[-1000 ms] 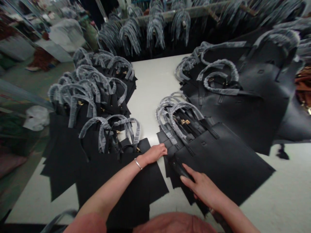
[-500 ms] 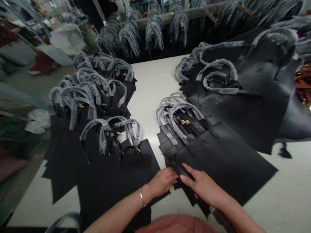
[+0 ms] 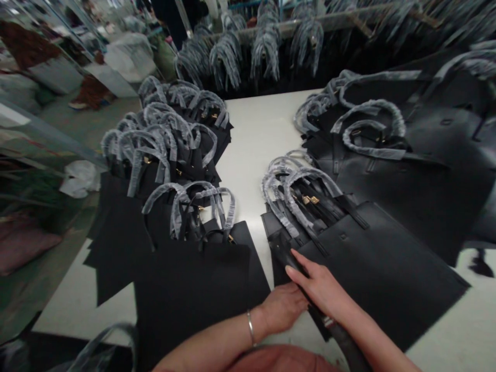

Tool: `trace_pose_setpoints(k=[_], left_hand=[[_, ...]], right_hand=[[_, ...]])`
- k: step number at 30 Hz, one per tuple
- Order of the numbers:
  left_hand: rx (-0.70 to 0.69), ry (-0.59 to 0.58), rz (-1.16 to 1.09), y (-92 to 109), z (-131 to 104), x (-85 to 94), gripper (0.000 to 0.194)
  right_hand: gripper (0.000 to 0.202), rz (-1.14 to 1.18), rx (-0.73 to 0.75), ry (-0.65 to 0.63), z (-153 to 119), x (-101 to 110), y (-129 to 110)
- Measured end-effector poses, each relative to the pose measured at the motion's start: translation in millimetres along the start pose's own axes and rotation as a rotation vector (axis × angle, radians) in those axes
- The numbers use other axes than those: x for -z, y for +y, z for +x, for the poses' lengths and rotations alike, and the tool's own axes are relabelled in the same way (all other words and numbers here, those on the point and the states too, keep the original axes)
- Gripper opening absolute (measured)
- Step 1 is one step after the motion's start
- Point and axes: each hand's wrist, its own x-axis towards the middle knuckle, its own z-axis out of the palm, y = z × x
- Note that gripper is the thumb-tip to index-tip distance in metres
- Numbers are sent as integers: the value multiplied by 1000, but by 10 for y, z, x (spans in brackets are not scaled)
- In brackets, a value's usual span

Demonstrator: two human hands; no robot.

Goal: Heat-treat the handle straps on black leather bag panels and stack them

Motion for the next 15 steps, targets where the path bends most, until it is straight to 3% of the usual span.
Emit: trace_pose_setpoints(k=[4, 8, 12, 15], left_hand=[[18, 44, -32, 136, 126, -199, 33], [0, 37, -73, 164, 116, -205, 37], [-20, 88, -125, -9, -31, 54, 31], [259, 287, -86, -307, -115, 396, 27]], right_hand=[[68, -2, -108, -94, -161, 107, 61], [70, 43, -169, -190, -227, 104, 143], [73, 115, -214, -213, -217, 94, 233], [72, 166, -224, -235, -202, 118, 264]])
